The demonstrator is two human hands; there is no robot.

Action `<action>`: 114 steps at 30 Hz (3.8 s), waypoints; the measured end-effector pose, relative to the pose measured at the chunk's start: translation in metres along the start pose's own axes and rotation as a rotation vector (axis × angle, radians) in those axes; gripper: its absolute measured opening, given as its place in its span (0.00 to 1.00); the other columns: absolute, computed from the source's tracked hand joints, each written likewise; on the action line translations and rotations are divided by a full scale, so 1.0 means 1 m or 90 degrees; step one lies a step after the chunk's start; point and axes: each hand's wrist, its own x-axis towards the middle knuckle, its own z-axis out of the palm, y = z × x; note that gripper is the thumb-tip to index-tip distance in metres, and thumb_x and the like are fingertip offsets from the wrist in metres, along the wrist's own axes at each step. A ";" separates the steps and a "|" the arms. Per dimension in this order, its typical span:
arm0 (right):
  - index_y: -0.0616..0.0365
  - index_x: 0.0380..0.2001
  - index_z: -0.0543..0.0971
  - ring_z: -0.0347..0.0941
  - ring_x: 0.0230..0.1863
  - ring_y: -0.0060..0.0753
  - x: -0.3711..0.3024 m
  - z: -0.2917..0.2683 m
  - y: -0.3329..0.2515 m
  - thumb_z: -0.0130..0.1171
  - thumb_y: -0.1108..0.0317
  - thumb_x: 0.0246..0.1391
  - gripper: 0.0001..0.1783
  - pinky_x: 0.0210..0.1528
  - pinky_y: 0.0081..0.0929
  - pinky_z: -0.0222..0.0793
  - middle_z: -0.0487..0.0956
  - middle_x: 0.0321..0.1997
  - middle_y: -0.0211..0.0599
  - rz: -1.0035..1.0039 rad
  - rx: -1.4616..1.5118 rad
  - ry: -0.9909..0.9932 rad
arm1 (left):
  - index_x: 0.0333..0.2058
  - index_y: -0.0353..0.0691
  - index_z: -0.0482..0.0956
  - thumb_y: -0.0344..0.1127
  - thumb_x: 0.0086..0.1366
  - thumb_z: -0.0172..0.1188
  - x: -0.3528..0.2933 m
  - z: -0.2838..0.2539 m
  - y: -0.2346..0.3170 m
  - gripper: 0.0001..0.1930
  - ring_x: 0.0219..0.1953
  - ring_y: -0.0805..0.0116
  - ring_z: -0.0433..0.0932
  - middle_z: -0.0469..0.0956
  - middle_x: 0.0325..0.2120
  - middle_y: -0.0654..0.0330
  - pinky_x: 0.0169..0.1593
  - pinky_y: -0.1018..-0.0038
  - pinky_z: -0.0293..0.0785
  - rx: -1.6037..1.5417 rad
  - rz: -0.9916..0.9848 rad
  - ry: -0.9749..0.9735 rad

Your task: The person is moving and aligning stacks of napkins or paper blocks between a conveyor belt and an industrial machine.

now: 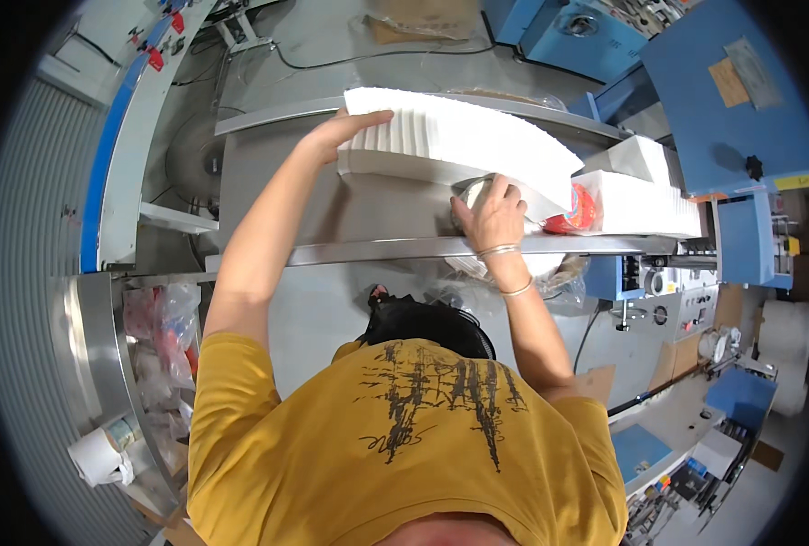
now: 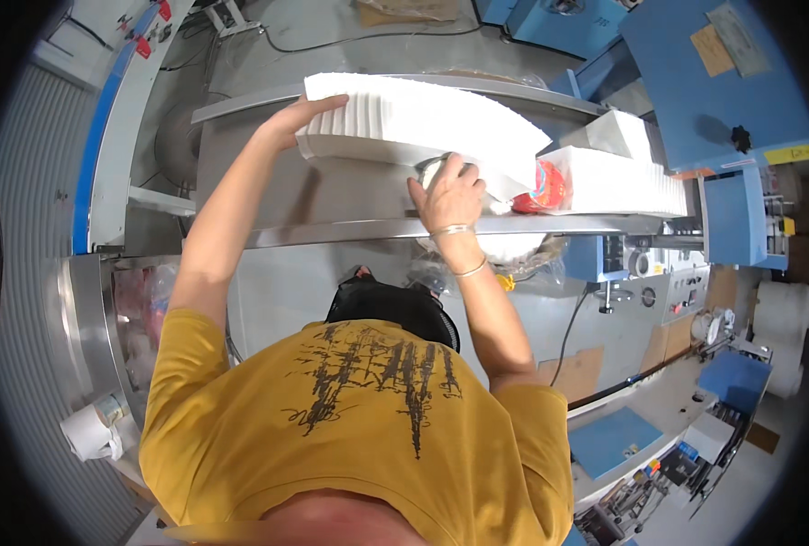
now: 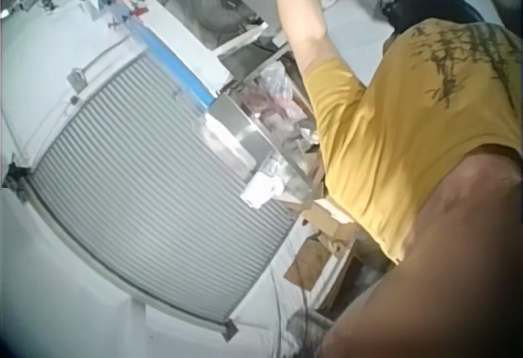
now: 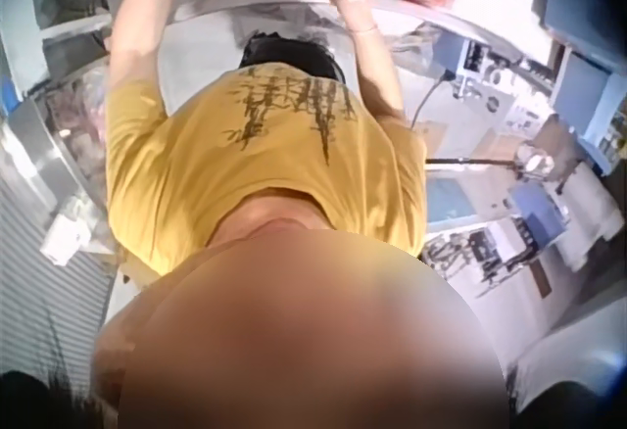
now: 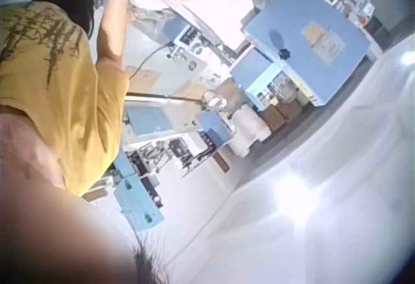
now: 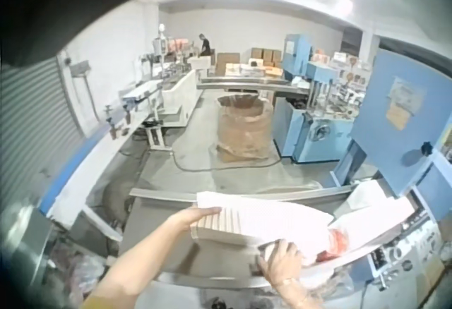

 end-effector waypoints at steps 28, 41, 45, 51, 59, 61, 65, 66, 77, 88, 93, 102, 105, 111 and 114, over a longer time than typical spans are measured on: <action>0.58 0.43 0.75 0.76 0.41 0.56 0.153 -0.078 0.198 0.60 0.52 0.51 0.22 0.45 0.44 0.72 0.78 0.42 0.50 0.063 -0.131 0.190 | 0.65 0.36 0.52 0.55 0.54 0.67 -0.016 0.005 0.015 0.49 0.64 0.57 0.60 0.60 0.63 0.50 0.64 0.65 0.56 0.055 -0.078 0.037; 0.65 0.22 0.79 0.77 0.31 0.62 0.083 -0.042 0.097 0.48 0.33 0.53 0.39 0.36 0.47 0.73 0.77 0.24 0.61 0.049 0.072 -0.077 | 0.63 0.35 0.57 0.56 0.55 0.65 -0.004 -0.010 0.011 0.46 0.60 0.61 0.65 0.66 0.59 0.52 0.62 0.69 0.59 0.051 -0.038 -0.041; 0.65 0.23 0.77 0.76 0.32 0.64 0.079 -0.041 0.064 0.53 0.34 0.51 0.37 0.36 0.47 0.72 0.78 0.24 0.60 0.043 0.131 -0.107 | 0.62 0.35 0.60 0.52 0.58 0.64 -0.017 -0.022 0.007 0.40 0.55 0.65 0.70 0.69 0.55 0.54 0.58 0.71 0.66 0.066 -0.047 0.051; 0.61 0.45 0.79 0.75 0.44 0.35 0.087 -0.004 0.063 0.47 0.39 0.60 0.33 0.51 0.28 0.67 0.80 0.44 0.38 0.027 0.679 -0.281 | 0.61 0.30 0.60 0.50 0.59 0.63 -0.073 -0.100 -0.033 0.39 0.59 0.63 0.67 0.67 0.58 0.52 0.60 0.71 0.63 0.041 -0.047 0.122; 0.56 0.60 0.67 0.69 0.57 0.31 0.093 0.024 0.052 0.44 0.38 0.61 0.37 0.59 0.29 0.63 0.72 0.59 0.32 0.167 1.010 -0.542 | 0.66 0.35 0.50 0.63 0.45 0.68 -0.096 -0.066 -0.036 0.58 0.70 0.53 0.45 0.53 0.66 0.48 0.68 0.55 0.37 0.067 -0.060 0.149; 0.57 0.59 0.68 0.71 0.55 0.30 0.102 0.031 0.047 0.49 0.42 0.61 0.34 0.57 0.28 0.65 0.74 0.57 0.32 0.158 0.996 -0.566 | 0.66 0.35 0.51 0.61 0.45 0.69 -0.112 -0.043 -0.024 0.57 0.69 0.54 0.47 0.55 0.65 0.48 0.68 0.58 0.39 0.052 -0.038 0.172; 0.63 0.56 0.70 0.73 0.51 0.32 0.092 0.029 0.047 0.60 0.57 0.56 0.29 0.54 0.28 0.67 0.75 0.54 0.35 0.114 0.912 -0.524 | 0.66 0.37 0.52 0.60 0.47 0.69 -0.128 -0.018 -0.027 0.54 0.70 0.56 0.45 0.56 0.65 0.49 0.69 0.59 0.37 0.018 -0.008 0.184; 0.64 0.55 0.70 0.73 0.51 0.33 0.090 0.028 0.047 0.61 0.59 0.56 0.28 0.54 0.28 0.68 0.76 0.53 0.36 0.106 0.912 -0.508 | 0.66 0.37 0.53 0.58 0.47 0.70 -0.129 -0.017 -0.033 0.54 0.70 0.56 0.45 0.55 0.66 0.49 0.69 0.60 0.38 -0.009 0.012 0.183; 0.63 0.59 0.66 0.68 0.58 0.36 0.091 -0.006 0.019 0.62 0.66 0.52 0.32 0.58 0.32 0.64 0.72 0.58 0.37 -0.017 0.945 -0.479 | 0.63 0.37 0.59 0.47 0.56 0.68 -0.133 -0.030 -0.077 0.41 0.63 0.61 0.61 0.67 0.58 0.52 0.67 0.71 0.49 -0.146 0.213 0.203; 0.69 0.60 0.63 0.64 0.60 0.39 0.038 -0.016 -0.298 0.63 0.69 0.49 0.36 0.62 0.30 0.56 0.69 0.59 0.45 -0.181 0.812 -0.630 | 0.63 0.34 0.59 0.49 0.55 0.67 -0.375 -0.194 -0.084 0.42 0.62 0.62 0.62 0.66 0.58 0.52 0.65 0.70 0.52 -0.196 0.250 0.511; 0.67 0.58 0.67 0.71 0.52 0.36 -0.037 0.069 -0.525 0.66 0.64 0.47 0.35 0.55 0.28 0.64 0.74 0.53 0.41 -0.321 0.743 -0.854 | 0.62 0.37 0.62 0.57 0.57 0.61 -0.529 -0.311 -0.154 0.41 0.65 0.59 0.59 0.62 0.62 0.51 0.66 0.68 0.52 -0.201 0.105 0.722; 0.60 0.59 0.66 0.67 0.56 0.35 -0.168 0.192 -0.813 0.59 0.60 0.56 0.30 0.58 0.31 0.64 0.71 0.57 0.38 -0.473 0.510 -1.213 | 0.67 0.46 0.53 0.75 0.54 0.50 -0.697 -0.437 -0.266 0.51 0.70 0.55 0.46 0.47 0.68 0.50 0.65 0.46 0.45 -0.356 -0.030 0.794; 0.61 0.59 0.67 0.66 0.59 0.35 -0.160 0.233 -0.835 0.58 0.63 0.58 0.27 0.60 0.32 0.62 0.70 0.58 0.39 -1.263 0.540 -0.816 | 0.68 0.46 0.49 0.80 0.53 0.40 -0.716 -0.440 -0.273 0.54 0.70 0.54 0.47 0.47 0.68 0.45 0.65 0.49 0.51 -0.277 -0.203 0.807; 0.62 0.58 0.67 0.69 0.56 0.30 -0.169 0.211 -0.823 0.55 0.61 0.60 0.26 0.58 0.28 0.65 0.72 0.56 0.36 -0.822 0.563 -1.058 | 0.45 0.34 0.79 0.78 0.55 0.40 -0.752 -0.415 -0.232 0.47 0.56 0.49 0.70 0.74 0.48 0.40 0.57 0.59 0.64 0.032 -0.501 1.017; 0.62 0.58 0.67 0.69 0.55 0.27 -0.178 0.192 -0.824 0.55 0.59 0.61 0.26 0.57 0.27 0.65 0.73 0.54 0.35 -0.617 0.519 -1.114 | 0.48 0.34 0.77 0.70 0.61 0.43 -0.778 -0.400 -0.265 0.40 0.53 0.50 0.72 0.74 0.49 0.43 0.55 0.61 0.66 0.143 -0.576 1.270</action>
